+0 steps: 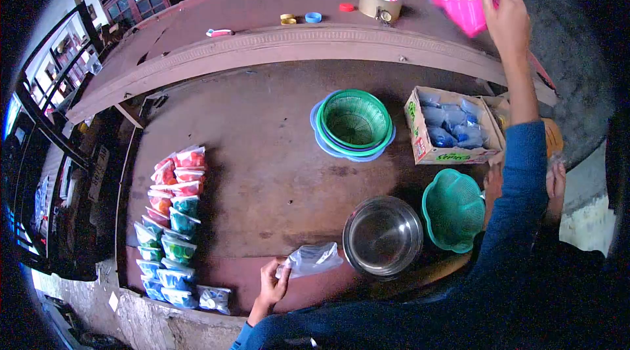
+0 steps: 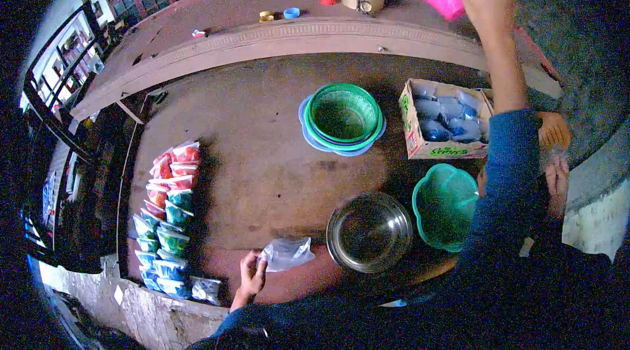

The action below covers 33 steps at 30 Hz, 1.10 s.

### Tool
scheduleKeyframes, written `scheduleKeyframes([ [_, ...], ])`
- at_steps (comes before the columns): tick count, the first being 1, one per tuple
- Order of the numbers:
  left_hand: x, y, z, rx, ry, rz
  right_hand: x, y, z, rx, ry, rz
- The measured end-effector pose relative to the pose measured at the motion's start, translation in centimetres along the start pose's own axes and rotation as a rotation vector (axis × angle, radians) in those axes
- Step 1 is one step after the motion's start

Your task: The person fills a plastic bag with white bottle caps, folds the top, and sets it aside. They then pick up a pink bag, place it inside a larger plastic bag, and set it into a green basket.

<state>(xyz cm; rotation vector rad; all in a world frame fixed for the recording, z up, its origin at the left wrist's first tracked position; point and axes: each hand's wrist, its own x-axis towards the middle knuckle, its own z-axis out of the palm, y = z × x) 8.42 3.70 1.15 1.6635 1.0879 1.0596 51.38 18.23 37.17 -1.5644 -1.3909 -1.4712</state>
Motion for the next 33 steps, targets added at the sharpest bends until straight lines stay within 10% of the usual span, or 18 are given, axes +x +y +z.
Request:
scheduleKeyframes([
  [7, 0.8, 1.1, 1.0, 0.065, 0.078, 0.138, -5.2, 1.1, 7.7, -0.275, -0.454, -0.160],
  [13, 0.9, 0.1, 1.6, -0.172, 0.105, 0.098, -7.1, -5.9, 1.0, -0.063, 0.174, -0.038],
  [15, 1.0, 0.4, 1.5, -0.217, 0.067, 0.011, -9.7, -9.5, -2.0, 0.472, 0.241, 0.214],
  [19, 2.0, 1.9, 2.3, -0.400, 0.261, -0.087, -20.7, -18.6, -7.5, 1.668, -0.219, 0.652],
  [23, 2.1, 3.5, 2.2, -0.545, 0.313, -0.076, -26.6, -24.0, -12.2, 2.028, -0.789, 0.710],
  [28, 0.4, 4.8, 1.0, -0.630, 0.183, -0.019, -29.1, -25.9, -16.0, 1.954, -0.709, 1.190],
  [33, -1.9, 5.2, 0.1, -0.509, 0.158, 0.039, -30.5, -26.2, -19.0, 1.865, -0.804, 1.112],
])
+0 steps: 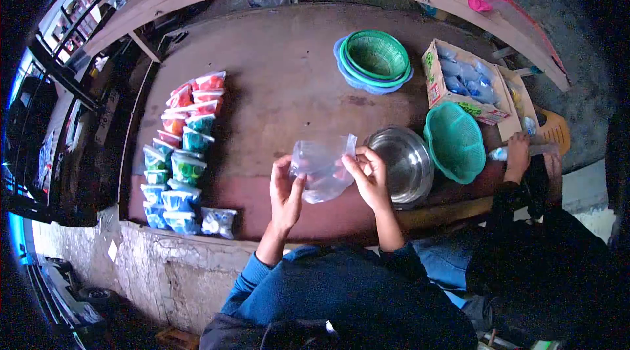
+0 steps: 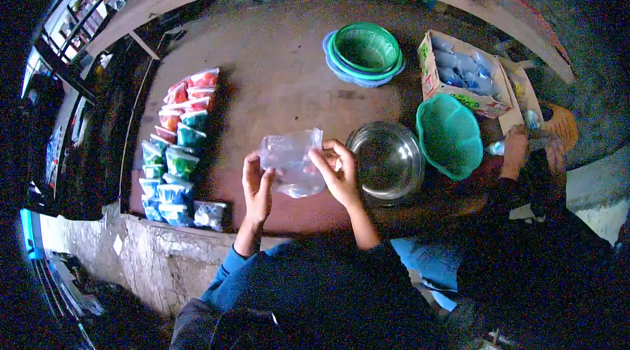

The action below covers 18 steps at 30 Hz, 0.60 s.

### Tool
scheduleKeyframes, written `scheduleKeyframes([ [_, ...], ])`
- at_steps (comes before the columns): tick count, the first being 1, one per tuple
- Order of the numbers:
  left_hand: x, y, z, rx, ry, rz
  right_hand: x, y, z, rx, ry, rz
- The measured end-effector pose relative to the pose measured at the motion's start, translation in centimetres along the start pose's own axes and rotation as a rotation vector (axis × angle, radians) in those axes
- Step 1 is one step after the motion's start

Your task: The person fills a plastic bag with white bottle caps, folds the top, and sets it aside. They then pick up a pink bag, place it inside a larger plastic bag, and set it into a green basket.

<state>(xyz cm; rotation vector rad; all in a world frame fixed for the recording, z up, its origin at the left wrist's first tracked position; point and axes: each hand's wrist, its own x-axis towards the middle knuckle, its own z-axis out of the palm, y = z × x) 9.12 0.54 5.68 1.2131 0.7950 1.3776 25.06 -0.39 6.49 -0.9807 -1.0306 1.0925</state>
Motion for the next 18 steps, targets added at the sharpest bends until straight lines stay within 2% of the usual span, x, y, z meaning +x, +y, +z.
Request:
scheduleKeyframes([
  [3, -0.4, 2.1, 0.1, 0.131, -0.009, 0.090, -1.6, -0.2, 0.7, -0.089, 0.066, -0.049],
  [6, -1.2, 2.0, -1.6, 0.163, -0.173, -0.035, -3.1, -0.3, 1.0, -0.106, 0.112, -0.048],
  [7, -0.8, 2.5, -2.6, 0.344, -0.332, -0.003, -3.5, -0.7, 1.1, -0.129, 0.127, -0.037],
  [8, -0.7, 3.1, -3.0, 0.428, -0.399, 0.057, -3.8, -0.9, 1.2, -0.151, 0.141, -0.025],
  [11, -0.2, 5.4, -3.6, 0.648, -0.591, 0.227, -4.9, -1.1, 0.9, -0.161, 0.091, -0.044],
  [14, 0.4, 6.1, -4.5, 0.653, -0.734, 0.314, -5.8, -0.7, -0.4, -0.186, -0.041, -0.064],
  [16, 0.3, 6.2, -5.0, 0.646, -0.796, 0.238, -6.6, -1.2, -0.9, -0.194, -0.141, -0.008],
  [17, 0.4, 6.4, -5.3, 0.661, -0.841, 0.231, -6.9, -1.5, -1.3, -0.360, -0.218, 0.025],
  [18, 0.6, 6.5, -5.5, 0.676, -0.889, 0.225, -7.1, -1.3, -1.4, -0.367, -0.184, 0.012],
])
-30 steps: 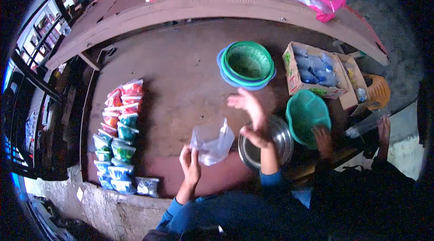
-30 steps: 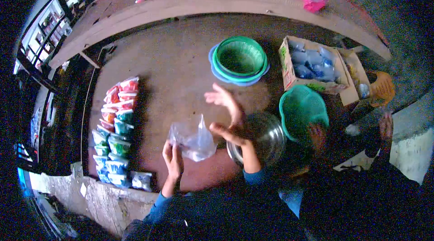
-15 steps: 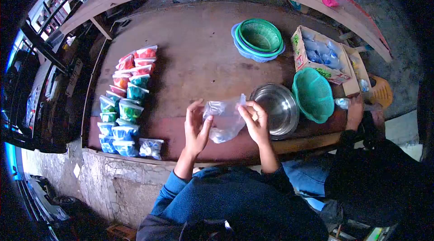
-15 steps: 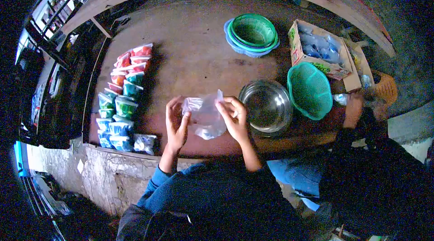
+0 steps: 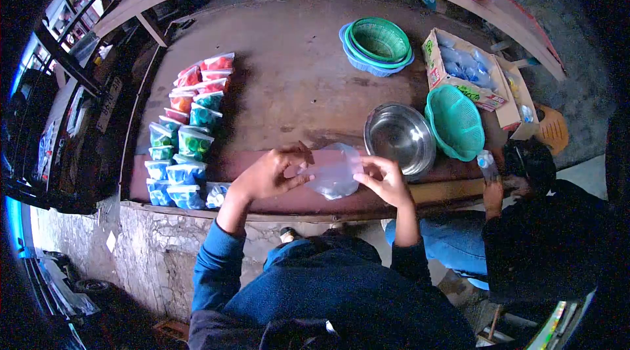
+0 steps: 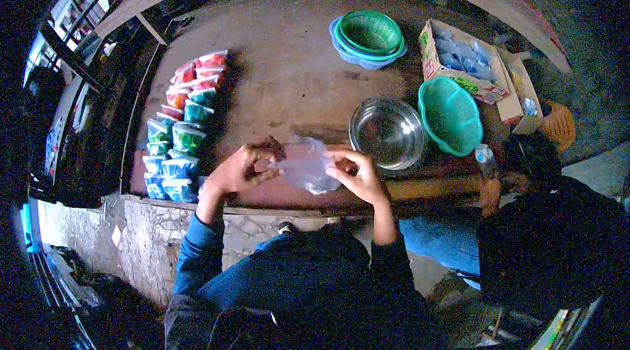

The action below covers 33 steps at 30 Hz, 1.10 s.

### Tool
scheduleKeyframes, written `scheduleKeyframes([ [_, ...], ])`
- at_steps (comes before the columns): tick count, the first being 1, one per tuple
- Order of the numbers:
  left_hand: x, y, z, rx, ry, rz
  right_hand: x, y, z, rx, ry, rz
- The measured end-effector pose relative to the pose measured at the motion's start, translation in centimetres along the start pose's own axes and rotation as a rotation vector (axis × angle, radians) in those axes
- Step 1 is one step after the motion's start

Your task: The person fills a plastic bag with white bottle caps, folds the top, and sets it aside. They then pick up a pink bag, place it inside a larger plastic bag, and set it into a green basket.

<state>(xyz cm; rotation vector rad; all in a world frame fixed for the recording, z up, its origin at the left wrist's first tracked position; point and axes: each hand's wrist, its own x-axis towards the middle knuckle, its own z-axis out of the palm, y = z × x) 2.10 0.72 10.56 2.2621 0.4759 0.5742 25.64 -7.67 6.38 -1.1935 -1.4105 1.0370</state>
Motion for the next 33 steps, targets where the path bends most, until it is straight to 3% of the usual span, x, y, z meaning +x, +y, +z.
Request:
scheduleKeyframes([
  [6, 0.4, 2.9, -2.2, 0.108, -0.102, 0.045, -0.7, 0.0, -0.4, 0.032, 0.156, 0.064],
  [7, 0.5, 2.6, -2.1, 0.150, -0.077, 0.138, -0.9, 1.0, -0.6, 0.008, 0.147, 0.026],
  [10, 0.8, 2.4, -1.7, 0.211, -0.055, 0.176, -1.3, 1.5, -0.8, 0.036, 0.049, -0.028],
  [14, 1.0, 2.2, -1.7, 0.187, 0.029, 0.091, -1.6, 1.8, -0.2, 0.361, 0.156, -0.126],
  [20, 0.6, 3.6, -1.2, 0.045, 0.154, -0.121, -1.1, 0.0, 0.1, 0.134, 0.244, -0.080],
  [21, 0.6, 2.9, -0.9, 0.060, 0.227, -0.061, -1.1, 0.0, 0.1, 0.097, 0.258, -0.115],
  [26, 0.6, 2.6, -0.6, 0.023, 0.261, -0.121, -0.3, -0.4, -0.4, 0.081, 0.231, -0.303],
  [28, 1.3, 3.3, -0.5, -0.006, 0.257, -0.174, -0.2, -1.4, -0.4, -0.005, 0.190, -0.149],
  [29, 1.5, 2.8, -0.4, 0.063, 0.250, -0.094, 0.0, -1.1, -0.6, -0.008, 0.193, -0.143],
  [33, 2.4, 2.9, -0.9, 0.045, 0.291, -0.179, 1.2, -1.0, -1.4, 0.021, 0.235, -0.200],
])
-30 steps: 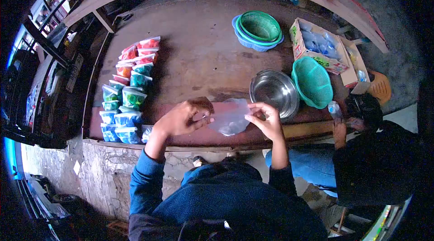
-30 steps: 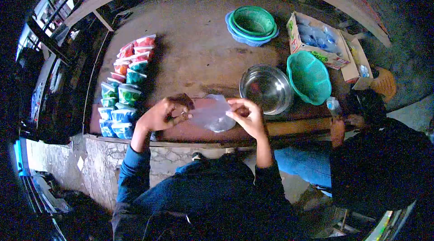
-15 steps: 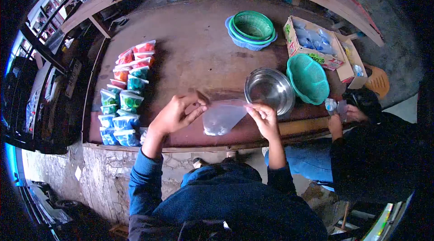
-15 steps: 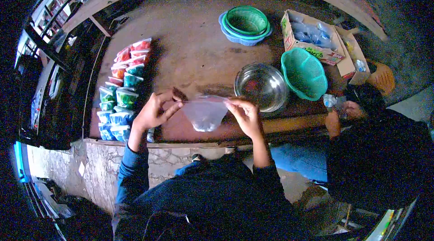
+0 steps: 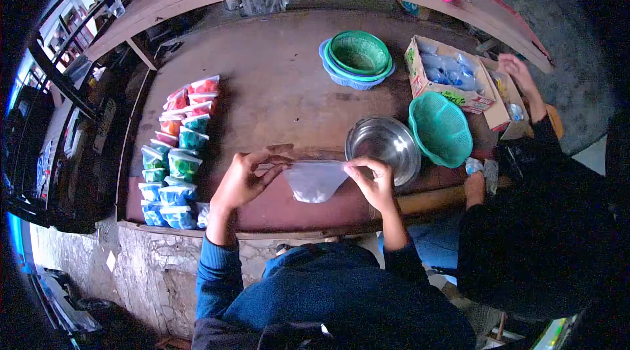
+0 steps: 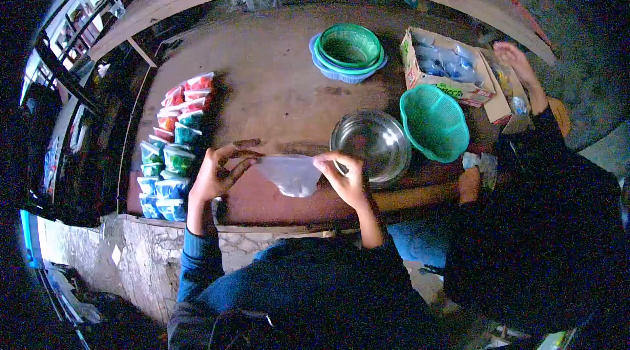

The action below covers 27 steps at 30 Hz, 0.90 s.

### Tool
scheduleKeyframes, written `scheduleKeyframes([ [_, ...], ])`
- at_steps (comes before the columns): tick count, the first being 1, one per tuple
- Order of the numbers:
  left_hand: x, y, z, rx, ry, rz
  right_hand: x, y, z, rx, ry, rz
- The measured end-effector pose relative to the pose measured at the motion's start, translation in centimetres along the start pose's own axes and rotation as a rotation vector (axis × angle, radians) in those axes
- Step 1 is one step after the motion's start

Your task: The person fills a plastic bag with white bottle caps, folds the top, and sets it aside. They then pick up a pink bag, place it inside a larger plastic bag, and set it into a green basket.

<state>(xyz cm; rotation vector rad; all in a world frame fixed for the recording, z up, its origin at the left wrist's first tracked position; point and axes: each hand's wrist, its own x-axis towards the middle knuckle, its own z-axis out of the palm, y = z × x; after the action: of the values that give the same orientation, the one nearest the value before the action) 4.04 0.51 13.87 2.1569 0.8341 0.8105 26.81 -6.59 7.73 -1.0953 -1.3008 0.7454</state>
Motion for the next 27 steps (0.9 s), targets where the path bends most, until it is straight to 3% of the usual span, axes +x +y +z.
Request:
scheduleKeyframes([
  [7, 1.6, -1.4, -0.6, -0.221, 0.073, -0.117, 2.0, -0.2, -0.5, 0.014, -0.043, 0.039],
  [11, 2.9, -1.8, -0.6, -0.222, 0.113, -0.097, 3.9, 0.0, -0.7, -0.128, -0.027, -0.221],
  [22, 6.6, -3.8, -0.3, -0.347, 0.369, -0.035, 8.7, 1.7, 0.2, 0.013, 0.064, -0.074],
  [27, 7.9, -4.6, 0.6, -0.721, 0.362, 0.195, 10.4, 2.0, 0.8, 0.172, 0.044, -0.012],
])
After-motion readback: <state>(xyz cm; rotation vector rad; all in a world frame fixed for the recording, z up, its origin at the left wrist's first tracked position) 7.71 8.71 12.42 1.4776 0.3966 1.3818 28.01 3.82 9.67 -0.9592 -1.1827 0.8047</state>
